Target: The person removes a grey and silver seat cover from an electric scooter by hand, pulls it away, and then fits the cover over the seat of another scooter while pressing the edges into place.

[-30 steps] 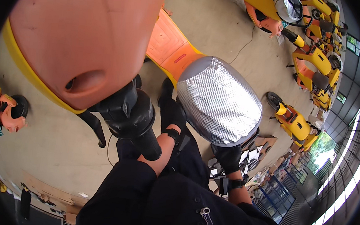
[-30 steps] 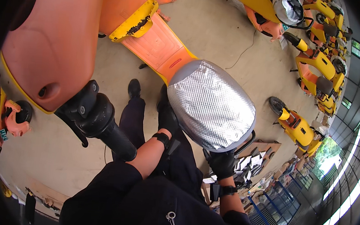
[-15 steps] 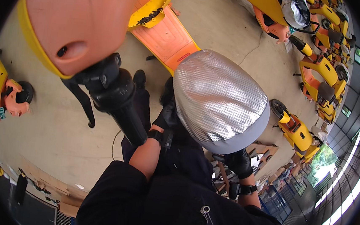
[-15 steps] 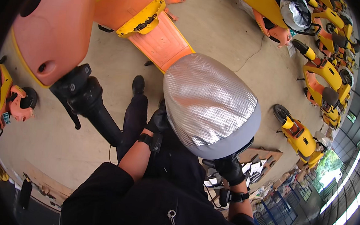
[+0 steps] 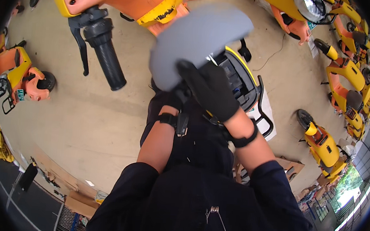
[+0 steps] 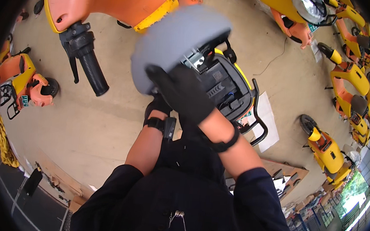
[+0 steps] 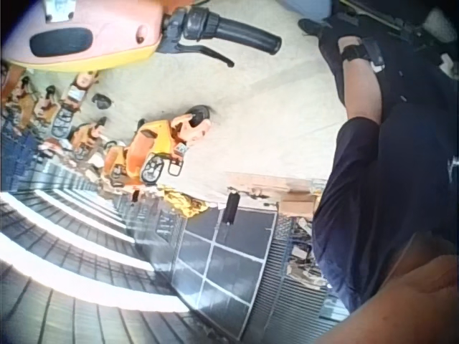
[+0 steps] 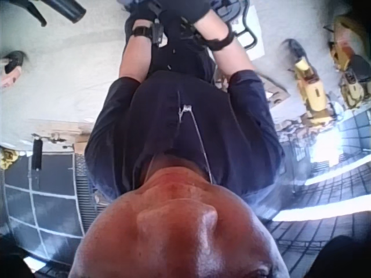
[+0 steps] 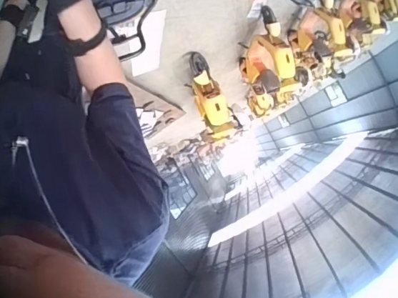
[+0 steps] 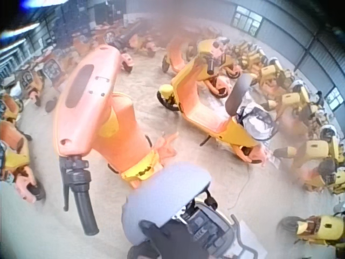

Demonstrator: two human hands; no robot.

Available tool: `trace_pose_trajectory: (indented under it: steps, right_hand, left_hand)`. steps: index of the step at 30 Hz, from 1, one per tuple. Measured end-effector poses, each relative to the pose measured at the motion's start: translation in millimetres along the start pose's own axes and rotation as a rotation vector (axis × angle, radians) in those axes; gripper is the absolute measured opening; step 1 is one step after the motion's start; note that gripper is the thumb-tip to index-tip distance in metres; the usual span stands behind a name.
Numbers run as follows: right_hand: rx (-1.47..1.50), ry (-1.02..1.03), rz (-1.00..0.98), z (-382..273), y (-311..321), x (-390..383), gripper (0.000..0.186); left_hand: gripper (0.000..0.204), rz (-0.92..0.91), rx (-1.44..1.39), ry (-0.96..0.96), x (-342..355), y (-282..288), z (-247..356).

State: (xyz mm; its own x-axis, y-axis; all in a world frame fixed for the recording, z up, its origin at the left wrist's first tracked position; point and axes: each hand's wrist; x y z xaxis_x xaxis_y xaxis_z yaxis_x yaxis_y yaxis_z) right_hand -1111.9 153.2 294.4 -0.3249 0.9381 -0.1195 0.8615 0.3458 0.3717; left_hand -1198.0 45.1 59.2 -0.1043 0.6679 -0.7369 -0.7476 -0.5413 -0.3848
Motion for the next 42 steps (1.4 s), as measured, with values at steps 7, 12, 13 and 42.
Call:
trace_pose_trajectory:
  steps: [7,12,13,42]
  right_hand:
    - [0.162,0.135,0.152,41.8,-16.6,-36.1,0.027]
    - [-0.122,-0.114,0.191,144.6,12.8,-120.3,0.023]
    - [-0.224,-0.08,0.196,155.1,18.3,-129.6,0.022]
    - [-0.241,-0.57,-0.131,265.0,2.9,53.2,0.055]
  left_hand:
    - [0.034,0.035,0.231,-0.108,-15.5,8.8,-13.2]
    - [0.033,0.11,0.493,-0.053,-36.7,0.4,-0.4]
    - [0.038,0.155,0.585,-0.009,-37.9,-13.7,7.8]
    - [0.029,0.353,0.039,0.213,7.3,-33.2,16.8]
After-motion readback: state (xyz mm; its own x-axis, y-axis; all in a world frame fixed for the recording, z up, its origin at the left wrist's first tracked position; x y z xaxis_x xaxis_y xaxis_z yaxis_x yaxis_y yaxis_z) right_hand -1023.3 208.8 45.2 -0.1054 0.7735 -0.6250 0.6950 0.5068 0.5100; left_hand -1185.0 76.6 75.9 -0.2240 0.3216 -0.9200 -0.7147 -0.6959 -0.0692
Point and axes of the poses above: each hand's wrist, its own x-axis towards the middle knuckle, its own y-axis out of the back of the hand, z = x × y, and after that the axes turned 9 degrees about z, right-handed
